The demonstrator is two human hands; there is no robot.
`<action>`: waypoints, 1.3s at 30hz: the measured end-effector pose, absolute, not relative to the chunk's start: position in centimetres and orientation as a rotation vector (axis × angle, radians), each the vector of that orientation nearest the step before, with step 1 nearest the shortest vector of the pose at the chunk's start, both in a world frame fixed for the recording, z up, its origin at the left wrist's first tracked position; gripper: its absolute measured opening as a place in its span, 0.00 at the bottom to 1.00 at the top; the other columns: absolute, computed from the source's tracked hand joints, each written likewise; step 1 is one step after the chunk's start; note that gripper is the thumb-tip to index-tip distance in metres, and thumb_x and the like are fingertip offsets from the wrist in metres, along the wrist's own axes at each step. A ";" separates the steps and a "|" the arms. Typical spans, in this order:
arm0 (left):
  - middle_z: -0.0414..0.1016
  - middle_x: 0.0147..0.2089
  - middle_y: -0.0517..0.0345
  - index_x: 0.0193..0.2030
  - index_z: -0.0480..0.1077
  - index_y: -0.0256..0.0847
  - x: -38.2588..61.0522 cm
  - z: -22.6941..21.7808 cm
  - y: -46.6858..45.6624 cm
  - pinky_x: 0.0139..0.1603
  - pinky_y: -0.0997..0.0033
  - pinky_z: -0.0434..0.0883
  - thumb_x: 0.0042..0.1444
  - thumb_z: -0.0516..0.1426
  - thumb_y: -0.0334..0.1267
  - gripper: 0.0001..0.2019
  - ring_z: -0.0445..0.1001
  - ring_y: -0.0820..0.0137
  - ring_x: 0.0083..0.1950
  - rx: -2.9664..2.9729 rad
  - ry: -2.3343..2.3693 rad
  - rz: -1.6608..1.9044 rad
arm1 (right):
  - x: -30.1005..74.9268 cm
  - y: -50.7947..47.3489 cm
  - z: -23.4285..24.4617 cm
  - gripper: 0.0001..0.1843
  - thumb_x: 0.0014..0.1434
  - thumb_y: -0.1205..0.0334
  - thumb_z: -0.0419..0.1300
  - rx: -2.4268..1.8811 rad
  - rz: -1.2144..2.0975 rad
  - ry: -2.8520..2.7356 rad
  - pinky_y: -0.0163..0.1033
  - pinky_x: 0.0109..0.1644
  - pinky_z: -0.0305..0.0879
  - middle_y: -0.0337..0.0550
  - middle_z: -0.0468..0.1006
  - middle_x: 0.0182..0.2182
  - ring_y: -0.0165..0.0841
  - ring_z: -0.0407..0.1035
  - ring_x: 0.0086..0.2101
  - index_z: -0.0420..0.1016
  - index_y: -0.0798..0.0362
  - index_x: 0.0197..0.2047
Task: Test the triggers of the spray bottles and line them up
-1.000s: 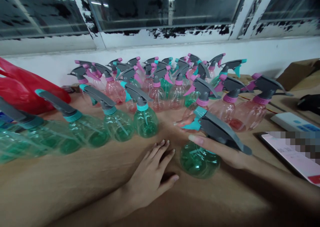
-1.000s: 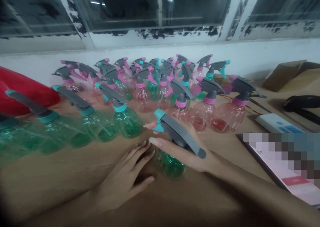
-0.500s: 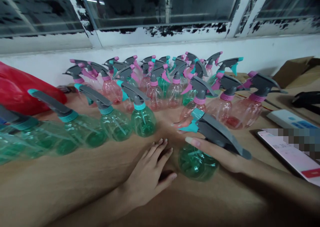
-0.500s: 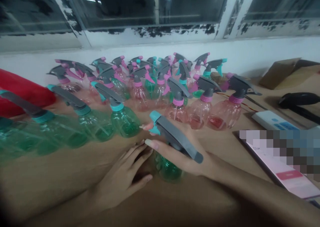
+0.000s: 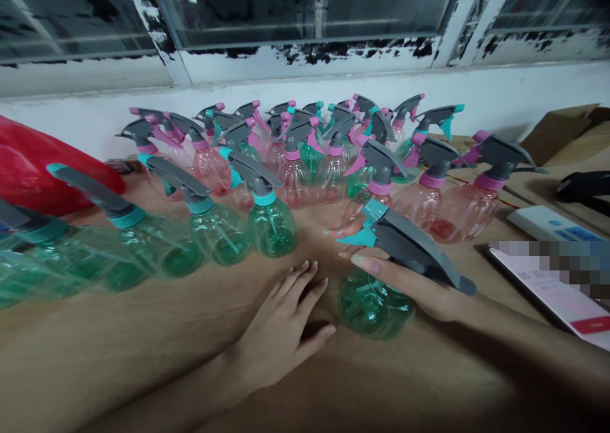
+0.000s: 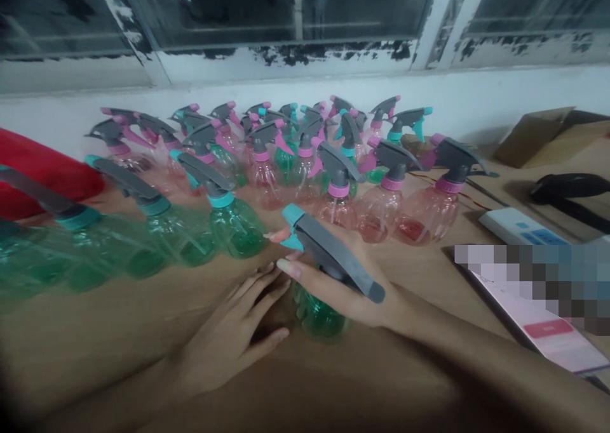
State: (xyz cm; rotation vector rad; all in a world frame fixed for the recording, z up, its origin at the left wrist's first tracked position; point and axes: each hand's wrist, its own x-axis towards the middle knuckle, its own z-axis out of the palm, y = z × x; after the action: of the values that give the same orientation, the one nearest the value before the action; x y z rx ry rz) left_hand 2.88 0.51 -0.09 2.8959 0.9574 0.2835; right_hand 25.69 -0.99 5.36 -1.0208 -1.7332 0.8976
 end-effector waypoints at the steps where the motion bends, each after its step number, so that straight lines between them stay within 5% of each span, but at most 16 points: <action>1: 0.54 0.67 0.44 0.65 0.55 0.35 2.9 -0.1 0.5 0.63 0.51 0.57 0.64 0.51 0.51 0.29 0.49 0.56 0.68 2.898 0.955 0.281 | 25.7 -1.0 5.4 0.15 0.61 0.53 0.58 -1.031 0.910 -1.724 0.34 0.40 0.73 0.36 0.81 0.42 0.32 0.76 0.39 0.74 0.40 0.51; 7: 0.52 0.68 0.42 0.64 0.56 0.34 2.9 -0.1 0.5 0.63 0.52 0.57 0.63 0.53 0.50 0.29 0.50 0.55 0.68 2.895 0.956 0.289 | 25.6 -0.9 5.6 0.18 0.60 0.53 0.58 -1.025 0.940 -1.701 0.36 0.44 0.73 0.38 0.80 0.40 0.34 0.75 0.42 0.71 0.43 0.53; 19: 0.53 0.68 0.44 0.65 0.54 0.36 2.9 -0.1 0.5 0.63 0.52 0.57 0.64 0.52 0.50 0.28 0.49 0.56 0.69 2.887 0.948 0.312 | 25.7 -1.1 5.5 0.19 0.61 0.49 0.56 -1.113 0.928 -1.737 0.35 0.31 0.70 0.37 0.78 0.28 0.33 0.73 0.31 0.71 0.42 0.54; 36: 0.55 0.67 0.43 0.64 0.56 0.33 2.9 0.0 0.4 0.64 0.51 0.56 0.64 0.52 0.50 0.28 0.49 0.55 0.68 2.884 0.954 0.277 | 25.4 -1.1 6.2 0.12 0.59 0.53 0.59 -1.027 0.866 -1.731 0.39 0.42 0.74 0.37 0.81 0.40 0.34 0.76 0.36 0.79 0.41 0.44; 39: 0.53 0.68 0.43 0.65 0.56 0.34 2.9 0.0 0.4 0.64 0.51 0.56 0.64 0.52 0.50 0.28 0.49 0.56 0.68 2.890 0.947 0.273 | 25.4 -1.2 6.1 0.11 0.59 0.53 0.59 -1.049 0.869 -1.718 0.38 0.39 0.74 0.36 0.82 0.36 0.33 0.76 0.35 0.80 0.40 0.43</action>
State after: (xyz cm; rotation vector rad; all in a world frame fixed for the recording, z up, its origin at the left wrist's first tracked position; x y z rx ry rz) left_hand 2.93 0.44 -0.05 2.8901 0.9472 0.2734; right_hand 25.44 -1.19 6.15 -1.0486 -1.7182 0.8687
